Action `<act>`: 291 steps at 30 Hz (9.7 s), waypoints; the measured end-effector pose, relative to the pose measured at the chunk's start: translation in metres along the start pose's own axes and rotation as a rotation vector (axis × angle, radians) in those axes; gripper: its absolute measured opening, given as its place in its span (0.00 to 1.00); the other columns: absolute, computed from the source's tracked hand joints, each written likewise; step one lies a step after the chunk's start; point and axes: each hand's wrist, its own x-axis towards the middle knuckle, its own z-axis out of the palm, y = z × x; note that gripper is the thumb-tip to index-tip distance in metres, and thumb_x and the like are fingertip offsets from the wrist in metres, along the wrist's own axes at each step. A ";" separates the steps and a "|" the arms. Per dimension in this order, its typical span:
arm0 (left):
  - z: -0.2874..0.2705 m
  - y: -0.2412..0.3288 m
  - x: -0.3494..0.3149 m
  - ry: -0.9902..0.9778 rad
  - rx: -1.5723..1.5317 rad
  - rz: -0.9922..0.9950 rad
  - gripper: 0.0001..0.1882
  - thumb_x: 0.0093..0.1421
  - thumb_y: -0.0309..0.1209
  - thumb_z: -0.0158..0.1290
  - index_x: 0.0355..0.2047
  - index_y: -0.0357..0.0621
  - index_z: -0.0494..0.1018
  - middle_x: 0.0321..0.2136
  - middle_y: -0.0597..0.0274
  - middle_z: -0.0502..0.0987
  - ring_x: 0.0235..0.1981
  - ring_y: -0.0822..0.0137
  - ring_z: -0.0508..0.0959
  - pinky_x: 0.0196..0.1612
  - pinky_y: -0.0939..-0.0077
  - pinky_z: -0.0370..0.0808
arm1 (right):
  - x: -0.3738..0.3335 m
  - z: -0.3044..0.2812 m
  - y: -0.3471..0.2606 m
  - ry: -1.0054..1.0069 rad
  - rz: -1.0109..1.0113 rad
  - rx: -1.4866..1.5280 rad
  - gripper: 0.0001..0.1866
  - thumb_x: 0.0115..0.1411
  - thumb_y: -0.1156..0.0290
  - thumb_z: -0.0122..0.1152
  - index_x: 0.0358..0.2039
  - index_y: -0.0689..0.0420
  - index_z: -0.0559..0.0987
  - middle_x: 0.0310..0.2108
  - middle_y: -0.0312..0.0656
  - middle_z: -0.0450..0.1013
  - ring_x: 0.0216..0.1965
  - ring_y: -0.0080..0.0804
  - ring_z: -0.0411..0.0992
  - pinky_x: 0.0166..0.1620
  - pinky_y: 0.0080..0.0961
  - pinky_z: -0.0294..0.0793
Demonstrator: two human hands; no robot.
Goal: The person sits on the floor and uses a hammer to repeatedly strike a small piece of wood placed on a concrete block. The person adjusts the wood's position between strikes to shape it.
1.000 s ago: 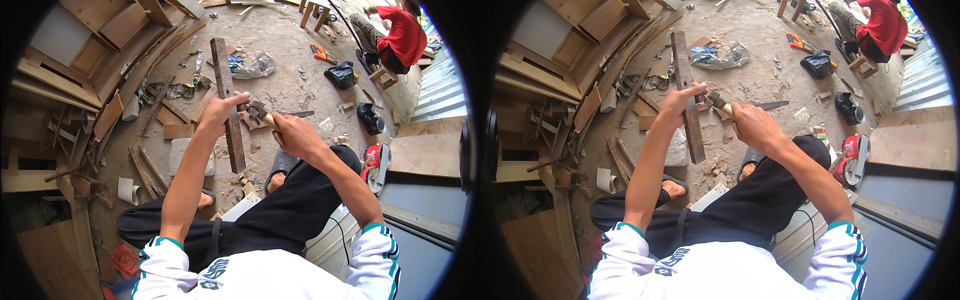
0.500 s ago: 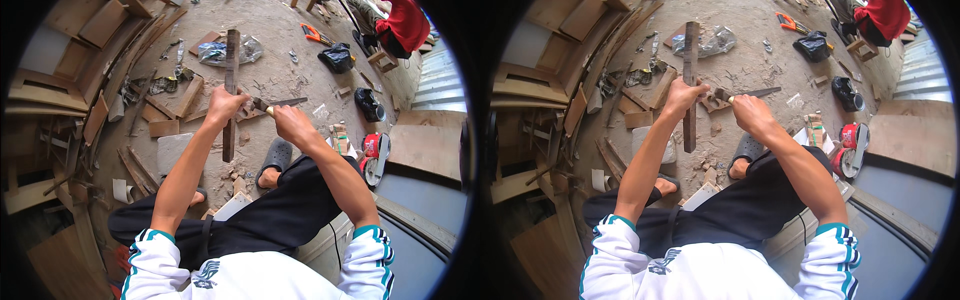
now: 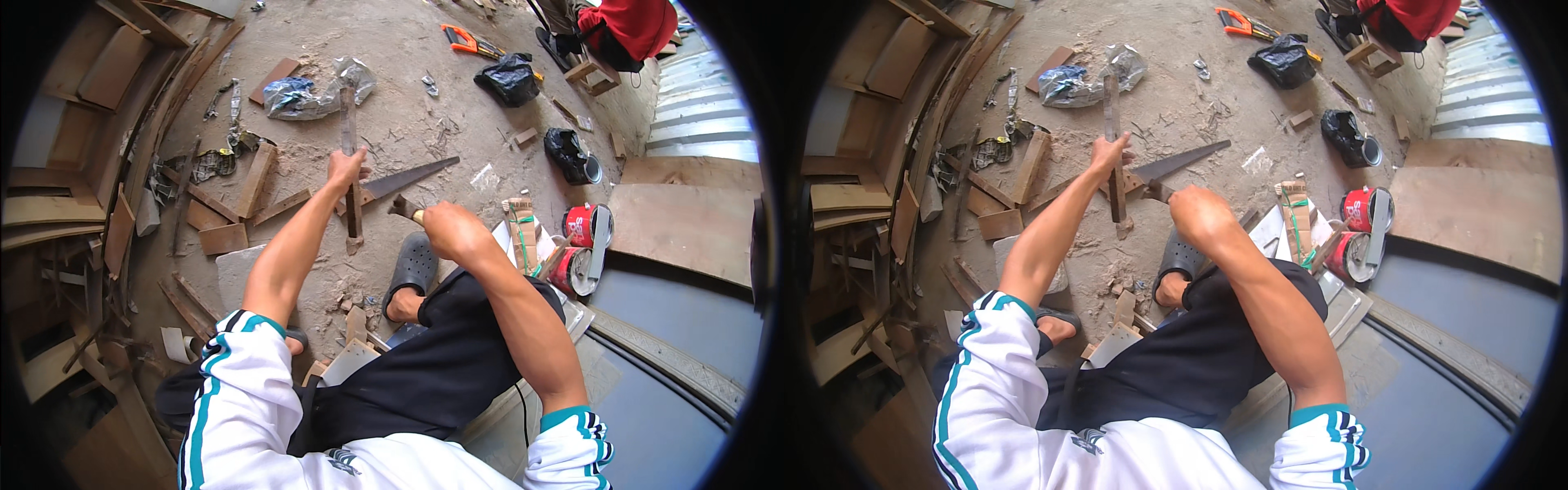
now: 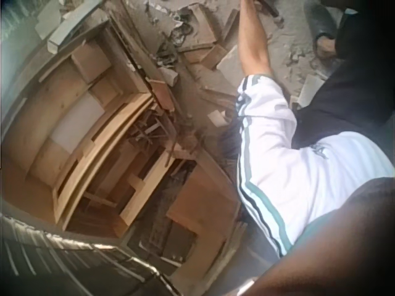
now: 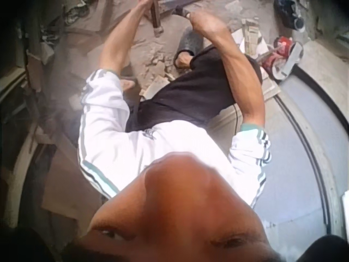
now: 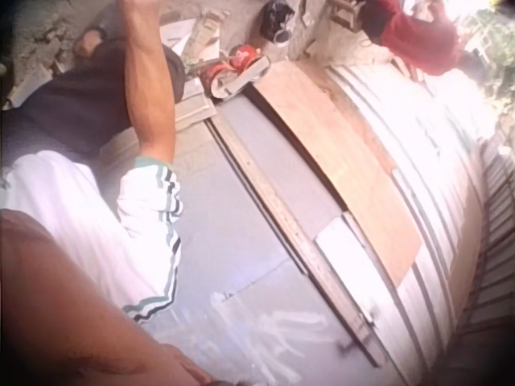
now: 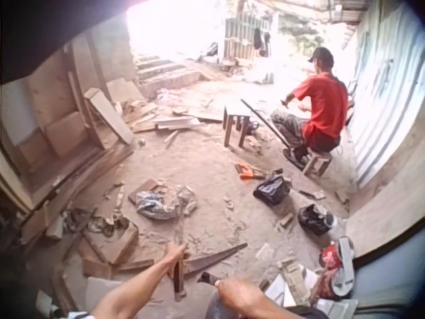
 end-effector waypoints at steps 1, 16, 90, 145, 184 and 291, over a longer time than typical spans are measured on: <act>0.003 -0.001 -0.004 -0.042 -0.022 0.002 0.21 0.64 0.43 0.59 0.39 0.31 0.76 0.35 0.48 0.82 0.26 0.63 0.84 0.26 0.71 0.82 | 0.000 0.001 0.001 -0.010 -0.023 0.022 0.08 0.52 0.79 0.56 0.30 0.64 0.84 0.32 0.57 0.80 0.37 0.53 0.81 0.39 0.44 0.81; -0.162 0.003 -0.162 0.387 0.767 0.601 0.32 0.65 0.62 0.49 0.46 0.43 0.77 0.36 0.49 0.78 0.41 0.44 0.79 0.41 0.56 0.75 | 0.018 -0.015 -0.049 0.164 0.034 0.047 0.11 0.55 0.73 0.56 0.33 0.67 0.81 0.33 0.61 0.79 0.38 0.57 0.79 0.42 0.46 0.80; -0.276 -0.253 -0.119 0.725 0.882 0.014 0.34 0.69 0.50 0.39 0.73 0.63 0.51 0.75 0.60 0.41 0.76 0.51 0.34 0.70 0.36 0.22 | 0.122 0.258 -0.205 -0.015 0.320 1.010 0.16 0.62 0.64 0.61 0.22 0.60 0.72 0.14 0.32 0.66 0.15 0.23 0.64 0.20 0.30 0.64; -0.285 -0.244 -0.083 0.807 0.852 0.077 0.35 0.68 0.52 0.39 0.74 0.66 0.48 0.76 0.63 0.39 0.76 0.49 0.33 0.65 0.23 0.21 | 0.127 0.230 -0.206 -0.016 0.291 1.164 0.13 0.60 0.67 0.61 0.21 0.58 0.72 0.13 0.33 0.65 0.13 0.24 0.66 0.17 0.28 0.63; -0.290 -0.231 -0.071 0.808 0.956 0.068 0.36 0.69 0.51 0.36 0.74 0.57 0.48 0.75 0.56 0.43 0.75 0.46 0.37 0.72 0.40 0.24 | 0.145 0.225 -0.219 0.198 0.115 1.057 0.14 0.61 0.64 0.61 0.25 0.61 0.73 0.15 0.37 0.67 0.17 0.26 0.66 0.23 0.32 0.67; -0.241 0.103 -0.319 -0.233 0.729 0.896 0.20 0.70 0.43 0.49 0.46 0.38 0.77 0.24 0.49 0.77 0.26 0.50 0.79 0.33 0.63 0.73 | -0.104 -0.018 -0.134 -0.515 -0.441 1.114 0.13 0.65 0.65 0.62 0.34 0.63 0.76 0.22 0.35 0.71 0.17 0.21 0.70 0.18 0.22 0.67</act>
